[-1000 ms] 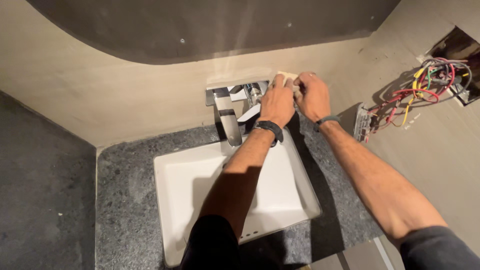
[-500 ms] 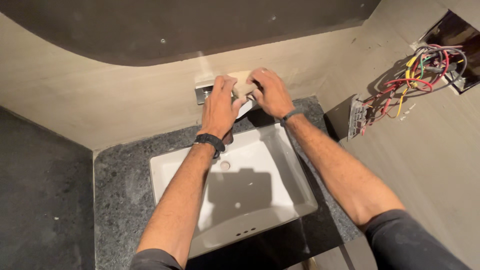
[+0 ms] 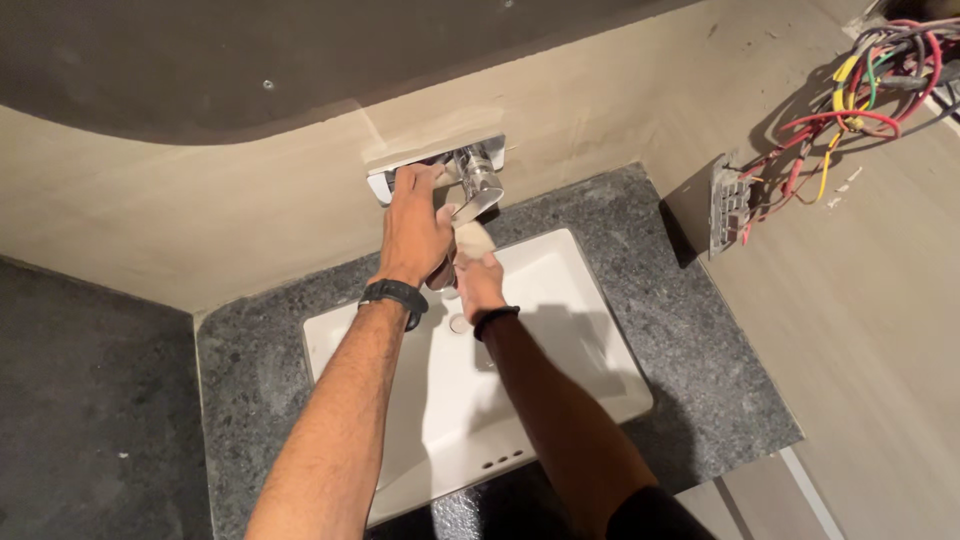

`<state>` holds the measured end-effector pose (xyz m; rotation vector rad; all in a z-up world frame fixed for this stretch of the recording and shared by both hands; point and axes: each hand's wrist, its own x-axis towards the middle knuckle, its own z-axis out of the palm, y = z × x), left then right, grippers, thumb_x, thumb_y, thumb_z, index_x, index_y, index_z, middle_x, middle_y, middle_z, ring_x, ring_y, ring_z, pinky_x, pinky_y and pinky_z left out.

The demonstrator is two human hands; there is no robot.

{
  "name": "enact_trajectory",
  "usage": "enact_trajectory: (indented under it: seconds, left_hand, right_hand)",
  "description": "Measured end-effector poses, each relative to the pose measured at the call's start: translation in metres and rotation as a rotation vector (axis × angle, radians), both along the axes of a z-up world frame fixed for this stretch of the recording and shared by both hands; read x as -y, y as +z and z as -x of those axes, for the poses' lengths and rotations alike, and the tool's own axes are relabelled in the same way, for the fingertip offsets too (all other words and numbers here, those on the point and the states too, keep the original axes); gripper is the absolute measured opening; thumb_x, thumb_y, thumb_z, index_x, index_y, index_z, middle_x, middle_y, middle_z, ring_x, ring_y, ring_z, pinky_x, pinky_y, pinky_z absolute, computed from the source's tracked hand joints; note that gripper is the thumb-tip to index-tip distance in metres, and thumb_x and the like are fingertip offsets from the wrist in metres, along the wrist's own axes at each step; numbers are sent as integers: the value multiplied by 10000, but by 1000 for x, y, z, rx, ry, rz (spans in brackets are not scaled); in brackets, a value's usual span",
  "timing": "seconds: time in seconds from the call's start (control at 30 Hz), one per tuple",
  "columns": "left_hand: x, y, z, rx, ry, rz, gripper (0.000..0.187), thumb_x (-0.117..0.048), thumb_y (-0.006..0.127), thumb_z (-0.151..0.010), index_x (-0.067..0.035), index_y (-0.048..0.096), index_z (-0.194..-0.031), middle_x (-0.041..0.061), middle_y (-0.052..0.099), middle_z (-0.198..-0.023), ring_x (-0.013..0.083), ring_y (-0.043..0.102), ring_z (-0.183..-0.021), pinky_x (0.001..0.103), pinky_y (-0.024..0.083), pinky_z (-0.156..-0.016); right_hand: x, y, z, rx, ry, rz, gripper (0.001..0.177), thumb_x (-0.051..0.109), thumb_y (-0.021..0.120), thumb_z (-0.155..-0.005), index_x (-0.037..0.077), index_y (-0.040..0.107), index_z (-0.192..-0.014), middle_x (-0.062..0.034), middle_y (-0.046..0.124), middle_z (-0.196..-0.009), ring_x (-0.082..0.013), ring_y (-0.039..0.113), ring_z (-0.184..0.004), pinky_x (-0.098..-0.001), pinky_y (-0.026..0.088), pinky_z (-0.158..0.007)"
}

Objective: The person wipes a white ceramic sink and surrounding countertop with a cloth, then wipes the chrome faucet and the interior of the cabinet under the sink. The cloth is rinsed under running water multiple times during the process.

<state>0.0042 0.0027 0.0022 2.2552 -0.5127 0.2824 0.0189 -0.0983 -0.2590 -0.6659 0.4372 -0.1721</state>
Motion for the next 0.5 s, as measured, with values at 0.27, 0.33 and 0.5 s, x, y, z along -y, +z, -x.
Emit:
enact_trajectory:
  seconds: [0.27, 0.33, 0.5]
  left_hand:
    - [-14, -14, -13, 20, -85, -20, 484, 105, 583, -835, -40, 597, -1297, 173, 568, -1311, 398, 570, -1223, 467, 482, -1013]
    - [-15, -16, -17, 52, -122, -20, 543, 125, 562, -811, -37, 582, -1329, 179, 567, -1315, 401, 559, -1248, 459, 472, -1046]
    - [-16, -20, -17, -31, -126, -34, 585, 132, 514, -826, -49, 548, -1382, 194, 548, -1354, 404, 552, -1258, 459, 458, -1056]
  right_hand:
    - [12, 175, 50, 194, -648, 1101, 329, -65, 619, -906, 34, 600, -1219, -149, 608, -1187, -310, 621, -1100, -422, 543, -917]
    - [-4, 180, 58, 197, -673, 1436, 360, -88, 588, -832, 40, 638, -1165, -165, 626, -1167, -384, 621, -1130, -463, 516, -982]
    - [-18, 147, 62, 168, -531, 1408, 405, -47, 585, -810, 28, 651, -1203, -200, 619, -1183, -434, 602, -1119, -476, 497, -968]
